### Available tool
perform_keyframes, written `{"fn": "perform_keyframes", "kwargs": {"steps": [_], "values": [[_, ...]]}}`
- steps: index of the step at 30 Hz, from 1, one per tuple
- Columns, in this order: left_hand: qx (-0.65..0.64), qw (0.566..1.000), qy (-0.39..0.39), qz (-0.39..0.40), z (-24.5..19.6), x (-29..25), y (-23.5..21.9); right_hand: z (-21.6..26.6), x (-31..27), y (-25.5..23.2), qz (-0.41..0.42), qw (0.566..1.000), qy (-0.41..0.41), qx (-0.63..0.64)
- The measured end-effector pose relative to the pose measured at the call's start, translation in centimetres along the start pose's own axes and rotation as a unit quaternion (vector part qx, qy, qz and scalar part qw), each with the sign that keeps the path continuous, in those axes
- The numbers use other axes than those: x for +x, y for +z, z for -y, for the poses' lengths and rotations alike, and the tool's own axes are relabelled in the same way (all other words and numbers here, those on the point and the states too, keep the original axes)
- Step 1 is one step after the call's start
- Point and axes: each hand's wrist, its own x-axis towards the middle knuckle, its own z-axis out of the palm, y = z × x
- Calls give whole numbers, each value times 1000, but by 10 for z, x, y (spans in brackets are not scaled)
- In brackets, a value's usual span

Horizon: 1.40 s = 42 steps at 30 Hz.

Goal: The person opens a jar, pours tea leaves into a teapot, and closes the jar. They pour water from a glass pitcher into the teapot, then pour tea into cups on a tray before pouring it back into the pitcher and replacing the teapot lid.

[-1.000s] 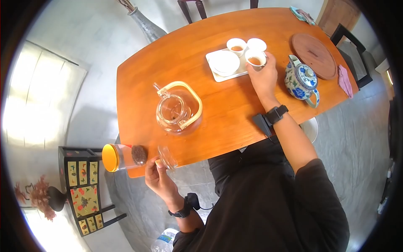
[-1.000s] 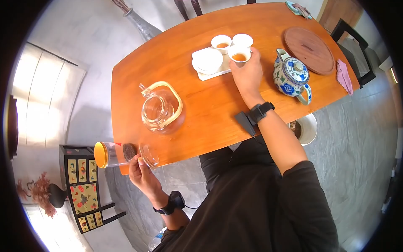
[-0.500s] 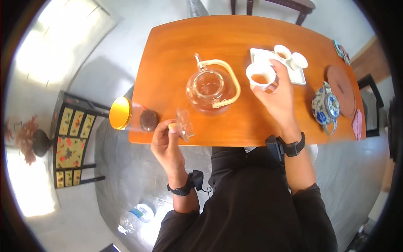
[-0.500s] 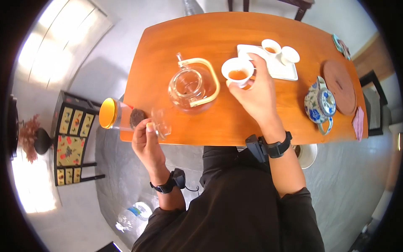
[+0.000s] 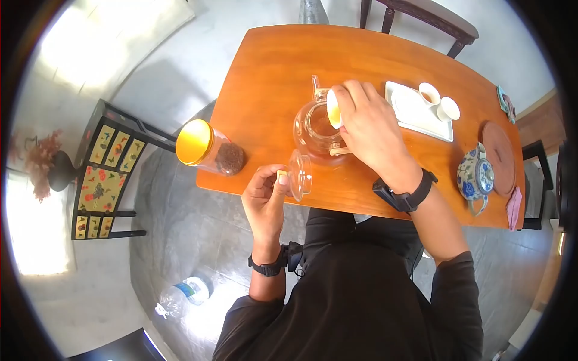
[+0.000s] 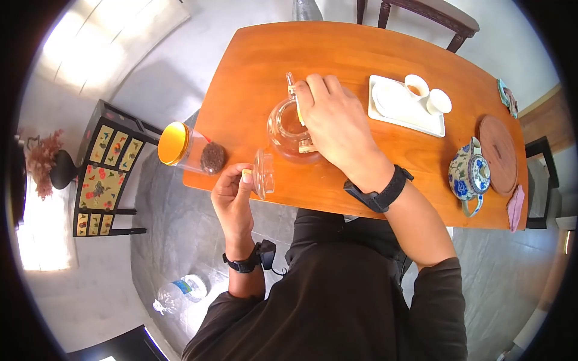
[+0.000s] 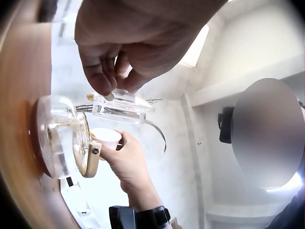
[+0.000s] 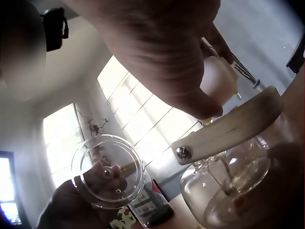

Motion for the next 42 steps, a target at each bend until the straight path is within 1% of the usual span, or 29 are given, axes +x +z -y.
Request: {"fn": "perform_keyframes", "kwargs": {"steps": [2,3,5,6,8,9,11,15,16,17,18,19,20,21,22,24,25,27,28,29,30,31,32,34,38,42], "values": [[-4,1000,-5,0,2,-1,2,-1,3,0,7,998,-50,-37],[-7,1000,-9,1,4,-1,3,-2,5,0,8,998,-51,-38],[-4,1000,-10,6,6,-1,3,-5,9,1,-15,989,-123,-82],[0,1000,-11,13,6,-1,3,-7,11,1,-15,989,-124,-81],[3,1000,-9,11,5,-1,4,-12,16,2,-25,976,-199,-80],[5,1000,-6,10,4,0,4,-14,18,2,-25,976,-199,-80],[4,1000,-5,4,3,0,5,-19,22,0,-50,956,-266,-109],[-3,1000,-11,10,4,0,5,-29,23,-14,-43,960,-260,-95],[-5,1000,-12,14,5,0,5,-33,21,-15,-58,982,-177,-4],[-5,1000,-10,16,7,0,5,-38,19,-16,-73,990,-91,85],[-4,1000,-9,20,8,0,5,-44,15,-19,-72,991,-87,79],[-8,1000,-12,27,9,0,6,-52,8,-23,-75,982,17,173],[-5,1000,-11,24,10,0,6,-63,0,-28,-80,954,122,263],[-1,1000,-10,21,12,0,6,-82,-11,-31,-46,889,227,395],[-4,999,-13,29,12,0,7,-100,-22,-36,-67,875,255,407],[-5,999,-10,32,11,0,9,-126,-49,-49,-105,837,337,419],[-10,999,-16,38,12,0,8,-139,-64,-51,-109,836,343,415],[-11,999,-13,50,14,1,9,-161,-92,-47,-113,856,402,307],[-12,998,-8,54,15,1,11,-167,-101,-45,-117,854,408,302],[-13,998,-10,63,16,1,13,-172,-108,-43,-83,882,417,202],[-19,998,-8,63,16,2,15,-176,-112,-42,-48,901,420,101],[-25,998,-4,62,16,2,17,-178,-115,-39,-14,899,433,60],[-26,998,-4,66,15,2,19,-178,-115,-36,-17,898,435,59],[-11,998,-18,52,11,-1,22,-179,-115,-28,20,914,406,1],[-7,999,-9,48,9,-6,15,-183,-116,-9,33,916,401,-7],[-8,999,-18,35,9,-10,10,-176,-110,-3,39,915,402,-17]]}}
